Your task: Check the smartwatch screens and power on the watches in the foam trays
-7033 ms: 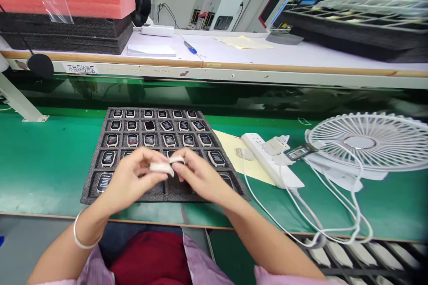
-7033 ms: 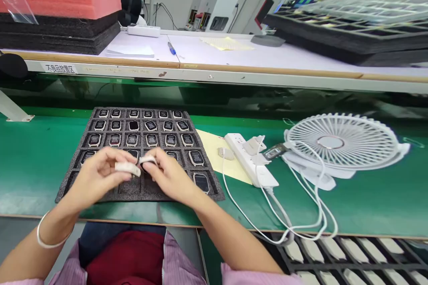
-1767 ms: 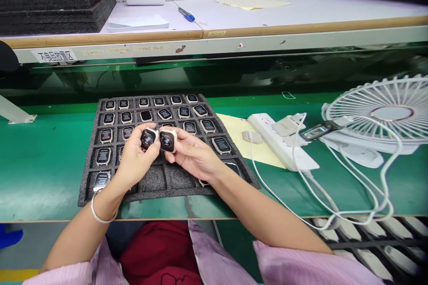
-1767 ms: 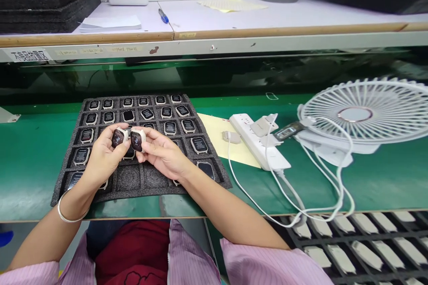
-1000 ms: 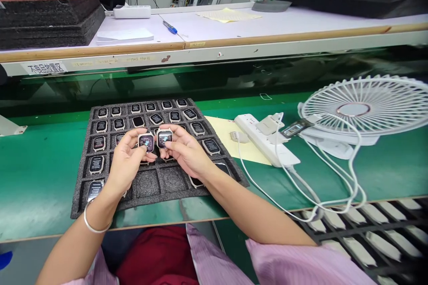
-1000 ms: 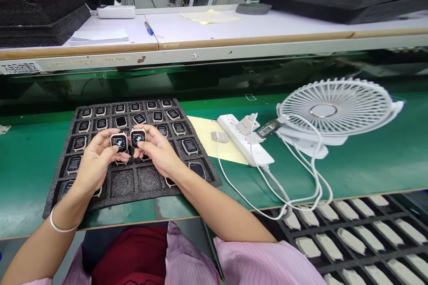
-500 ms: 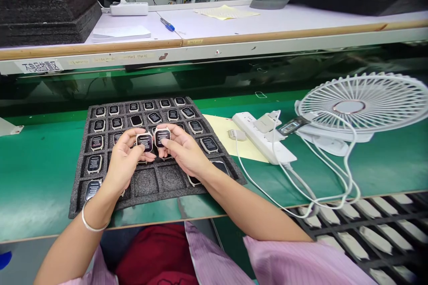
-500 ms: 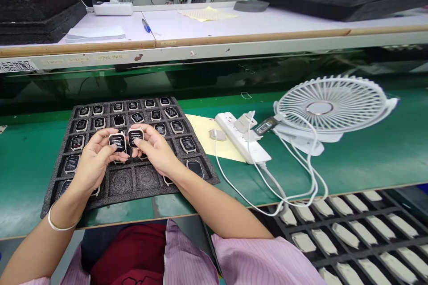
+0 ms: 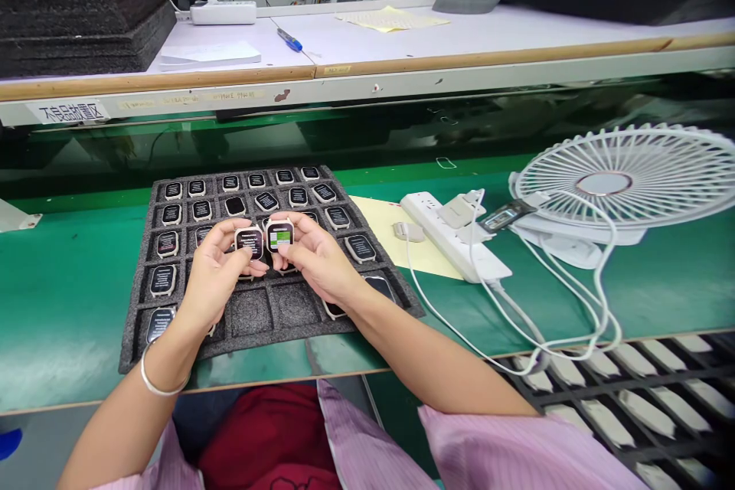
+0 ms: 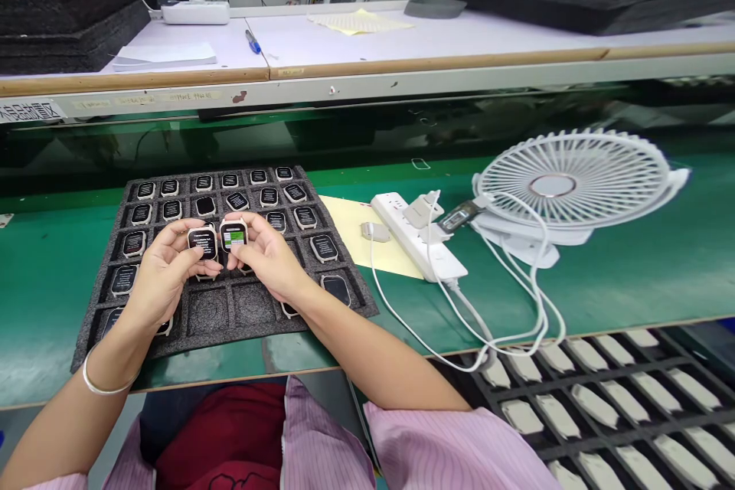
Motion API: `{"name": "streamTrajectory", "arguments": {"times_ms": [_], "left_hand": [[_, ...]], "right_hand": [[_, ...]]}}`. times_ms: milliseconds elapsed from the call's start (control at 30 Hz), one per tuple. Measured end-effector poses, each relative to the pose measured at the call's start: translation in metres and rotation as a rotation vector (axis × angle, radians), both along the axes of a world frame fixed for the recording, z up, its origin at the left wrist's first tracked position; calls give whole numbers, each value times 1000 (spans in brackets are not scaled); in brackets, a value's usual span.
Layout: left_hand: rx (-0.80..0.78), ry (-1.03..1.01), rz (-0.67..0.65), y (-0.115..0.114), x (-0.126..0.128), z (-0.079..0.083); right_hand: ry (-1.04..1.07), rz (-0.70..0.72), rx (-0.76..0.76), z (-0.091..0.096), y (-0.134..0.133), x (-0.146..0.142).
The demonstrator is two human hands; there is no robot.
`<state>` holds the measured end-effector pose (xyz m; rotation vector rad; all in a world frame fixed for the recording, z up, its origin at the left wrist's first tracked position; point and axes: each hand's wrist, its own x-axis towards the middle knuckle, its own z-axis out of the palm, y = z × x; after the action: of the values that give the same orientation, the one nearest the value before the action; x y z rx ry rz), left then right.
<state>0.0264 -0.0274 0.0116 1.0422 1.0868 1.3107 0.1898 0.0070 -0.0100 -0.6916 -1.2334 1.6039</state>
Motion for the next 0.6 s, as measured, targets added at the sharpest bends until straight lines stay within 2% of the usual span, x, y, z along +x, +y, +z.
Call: {"name": "streamTrajectory", "arguments": {"times_ms": [267, 500, 600], "left_hand": [[21, 5, 4, 1, 0, -3], [-46, -25, 7, 0, 0, -1], [-41, -31, 1, 0, 0, -1]], "right_hand": [[23, -12, 10, -5, 1, -2], [71, 6, -173, -2, 4, 1], [78, 10, -174, -1, 3, 1]]}}
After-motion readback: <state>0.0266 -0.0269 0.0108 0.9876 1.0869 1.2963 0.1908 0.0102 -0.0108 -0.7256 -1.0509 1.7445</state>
